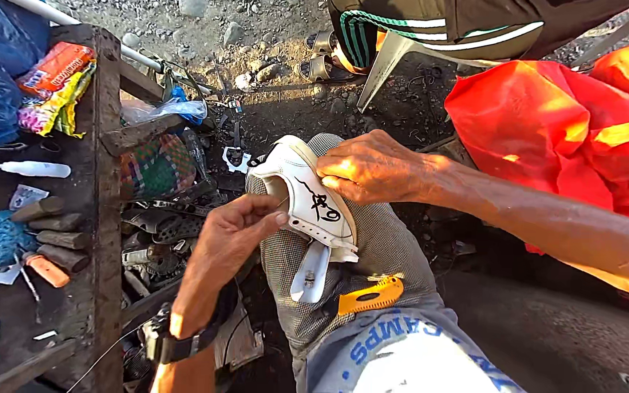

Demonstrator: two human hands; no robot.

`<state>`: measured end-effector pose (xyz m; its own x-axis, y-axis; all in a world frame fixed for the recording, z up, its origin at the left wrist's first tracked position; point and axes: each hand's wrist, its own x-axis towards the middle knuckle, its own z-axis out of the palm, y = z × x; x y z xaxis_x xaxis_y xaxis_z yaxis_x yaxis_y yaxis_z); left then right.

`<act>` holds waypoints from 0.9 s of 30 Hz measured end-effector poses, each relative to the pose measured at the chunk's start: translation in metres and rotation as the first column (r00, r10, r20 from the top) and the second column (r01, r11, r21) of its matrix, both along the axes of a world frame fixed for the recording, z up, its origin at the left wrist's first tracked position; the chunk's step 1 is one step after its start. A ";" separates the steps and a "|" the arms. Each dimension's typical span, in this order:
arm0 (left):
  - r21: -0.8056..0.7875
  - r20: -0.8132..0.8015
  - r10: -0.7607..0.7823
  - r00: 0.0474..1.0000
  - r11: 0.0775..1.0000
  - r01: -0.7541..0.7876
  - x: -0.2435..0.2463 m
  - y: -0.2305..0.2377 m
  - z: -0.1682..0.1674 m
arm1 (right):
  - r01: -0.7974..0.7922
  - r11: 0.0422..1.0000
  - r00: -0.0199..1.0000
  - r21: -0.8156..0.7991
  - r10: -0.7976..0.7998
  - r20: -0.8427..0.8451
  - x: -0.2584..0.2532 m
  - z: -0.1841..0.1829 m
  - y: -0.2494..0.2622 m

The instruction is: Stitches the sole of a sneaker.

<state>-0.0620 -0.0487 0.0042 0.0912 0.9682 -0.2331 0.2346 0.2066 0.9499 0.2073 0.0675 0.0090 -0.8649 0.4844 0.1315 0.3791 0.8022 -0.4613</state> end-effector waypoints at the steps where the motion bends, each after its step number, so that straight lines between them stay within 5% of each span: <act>1: 0.050 -0.088 -0.019 0.996 0.998 0.024 -0.011 -0.002 0.001 | -0.004 1.000 1.000 0.012 0.004 -0.006 0.000 0.000 0.000; 3: 0.189 -0.136 -0.042 0.990 0.980 0.068 -0.024 -0.003 0.002 | -0.007 1.000 1.000 0.020 0.007 -0.007 0.001 0.001 0.001; 5: 0.301 0.147 -0.099 0.984 0.952 0.051 -0.021 -0.001 0.003 | -0.008 1.000 1.000 0.017 0.009 -0.014 0.000 0.001 0.001; 7: 0.299 0.549 -0.183 0.816 0.954 0.013 -0.005 0.001 0.001 | -0.003 1.000 0.999 0.008 0.003 -0.033 0.000 -0.001 0.000; 9: 0.242 0.731 -0.187 0.656 0.970 0.008 0.006 0.005 -0.009 | 0.001 1.000 0.999 0.006 -0.001 -0.048 0.000 -0.003 0.001; 11: 0.178 0.642 -0.071 0.763 0.982 -0.058 0.004 0.011 -0.020 | 0.003 1.000 0.999 0.000 -0.003 -0.053 0.001 -0.004 0.001; 14: 0.236 0.160 0.025 0.987 0.970 -0.063 0.012 0.018 -0.025 | 0.012 1.000 0.998 0.003 -0.011 -0.063 0.002 -0.006 0.000; 17: 0.321 -0.168 0.037 0.985 0.947 0.019 0.031 0.021 -0.023 | 0.020 1.000 0.997 0.015 -0.019 -0.079 0.002 -0.008 -0.002; 27: 0.208 0.004 -0.050 0.999 0.977 0.048 0.037 0.032 -0.023 | 0.053 0.999 0.994 -0.012 -0.054 -0.098 0.003 -0.008 -0.007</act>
